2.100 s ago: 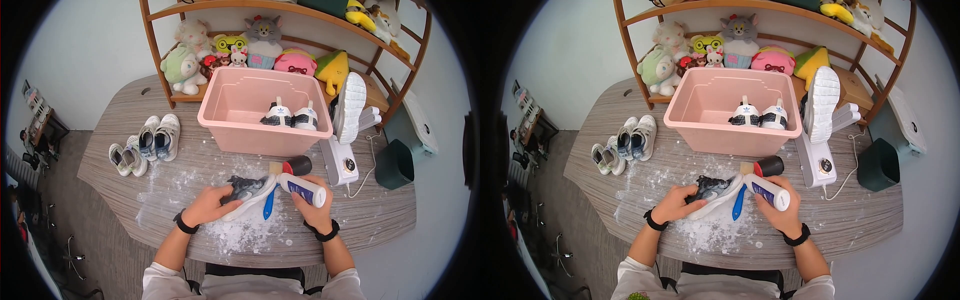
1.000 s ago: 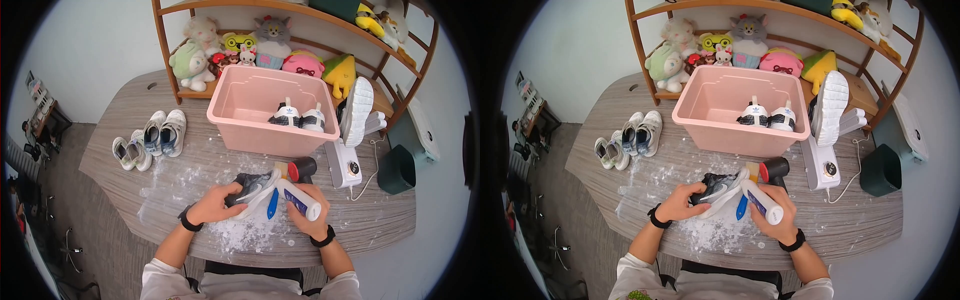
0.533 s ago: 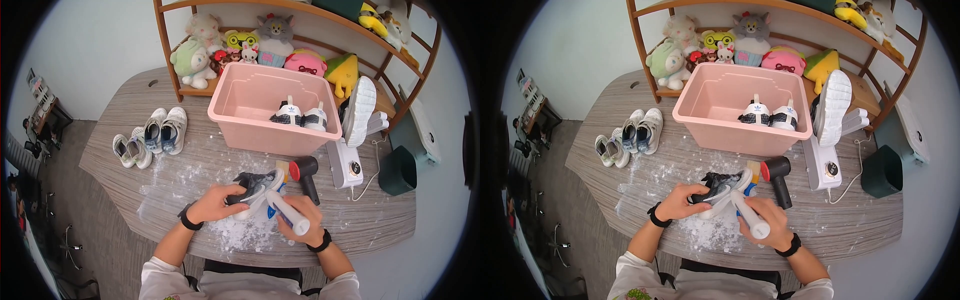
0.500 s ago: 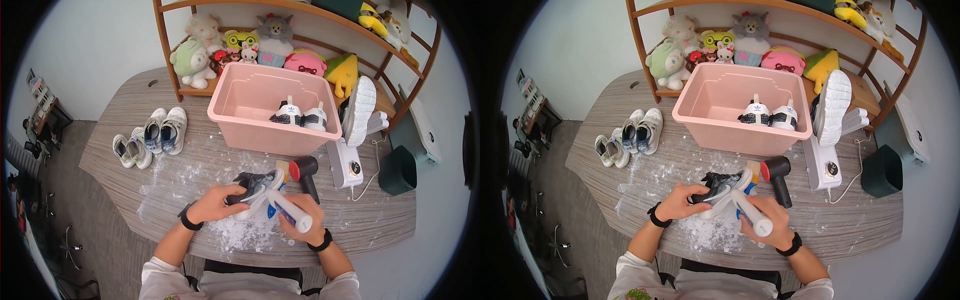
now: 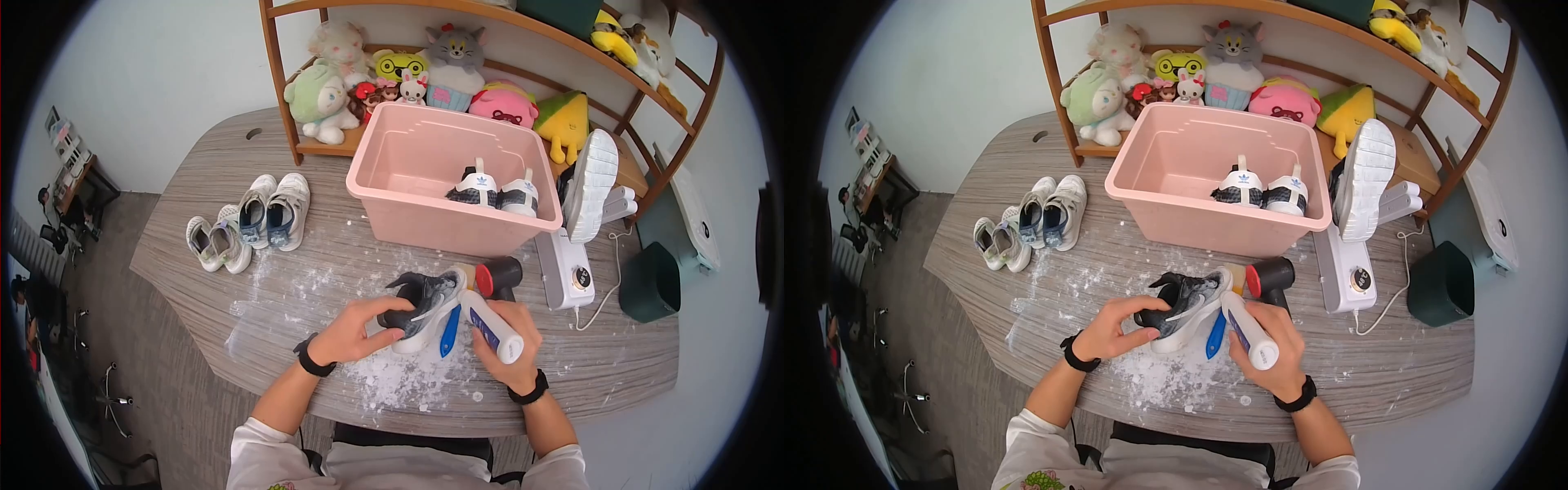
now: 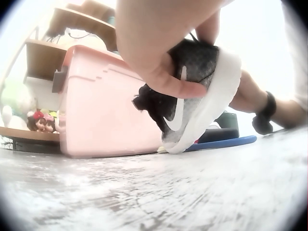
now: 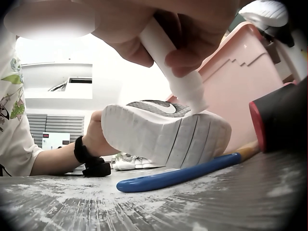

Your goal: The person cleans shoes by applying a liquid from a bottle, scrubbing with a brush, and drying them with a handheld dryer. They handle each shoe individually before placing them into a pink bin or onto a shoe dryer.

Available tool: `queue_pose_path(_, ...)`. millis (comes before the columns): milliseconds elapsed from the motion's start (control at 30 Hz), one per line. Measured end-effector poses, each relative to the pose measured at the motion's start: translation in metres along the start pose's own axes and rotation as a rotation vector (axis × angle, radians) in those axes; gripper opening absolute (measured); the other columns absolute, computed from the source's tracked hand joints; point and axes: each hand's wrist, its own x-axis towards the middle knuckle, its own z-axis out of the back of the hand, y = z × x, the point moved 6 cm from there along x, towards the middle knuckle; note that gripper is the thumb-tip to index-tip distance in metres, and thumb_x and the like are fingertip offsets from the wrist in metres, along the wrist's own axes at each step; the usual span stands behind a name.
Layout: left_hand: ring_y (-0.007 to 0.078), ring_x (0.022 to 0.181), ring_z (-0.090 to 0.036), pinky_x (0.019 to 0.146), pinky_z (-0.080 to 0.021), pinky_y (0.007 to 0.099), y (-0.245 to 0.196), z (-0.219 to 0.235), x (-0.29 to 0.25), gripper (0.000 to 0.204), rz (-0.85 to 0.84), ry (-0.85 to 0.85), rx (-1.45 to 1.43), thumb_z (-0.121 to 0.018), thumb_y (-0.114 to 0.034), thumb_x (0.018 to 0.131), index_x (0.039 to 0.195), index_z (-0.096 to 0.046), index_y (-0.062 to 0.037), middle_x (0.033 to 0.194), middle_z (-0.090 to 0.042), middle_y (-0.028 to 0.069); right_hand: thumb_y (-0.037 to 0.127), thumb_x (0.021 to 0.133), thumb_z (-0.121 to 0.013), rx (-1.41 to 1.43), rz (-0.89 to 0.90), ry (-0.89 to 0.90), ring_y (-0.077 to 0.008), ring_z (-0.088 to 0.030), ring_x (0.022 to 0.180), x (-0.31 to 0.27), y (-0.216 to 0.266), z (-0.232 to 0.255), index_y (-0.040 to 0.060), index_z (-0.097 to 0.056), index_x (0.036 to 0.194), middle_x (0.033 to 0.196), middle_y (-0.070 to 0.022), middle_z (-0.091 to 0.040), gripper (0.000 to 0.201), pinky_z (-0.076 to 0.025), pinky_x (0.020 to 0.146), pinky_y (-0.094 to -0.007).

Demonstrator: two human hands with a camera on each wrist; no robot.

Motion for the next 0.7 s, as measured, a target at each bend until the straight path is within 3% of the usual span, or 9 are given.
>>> queue_pose_path(400, 0.0242, 0.101, -0.07, 0.092, -0.052, 0.0335, 0.005, 0.005, -0.001, 0.039, 0.001, -0.071, -0.028, -0.073, -0.003, 0.085, 0.124, -0.068, 0.0005, 0.113, -0.073, 0.0156, 0.003, 0.072, -0.085, 0.106, 0.063, 0.114, -0.0311, -0.073, 0.092, -0.01, 0.015, -0.013, -0.0048, -0.067, 0.116, 0.108, -0.0198, -0.071, 0.048, -0.061, 0.08, -0.0354)
queue_pose_path(700, 0.0215, 0.101, -0.068, 0.093, -0.051, 0.0323, 0.003, 0.006, 0.0, 0.037, 0.034, -0.054, -0.027, -0.071, -0.003, 0.087, 0.123, -0.068, 0.0012, 0.113, -0.072, 0.0148, 0.003, 0.073, -0.084, 0.338, -0.067, 0.123, -0.0303, -0.073, 0.1, -0.015, 0.011, -0.014, -0.0038, -0.071, 0.115, 0.111, -0.0192, -0.074, 0.045, -0.058, 0.089, -0.0374)
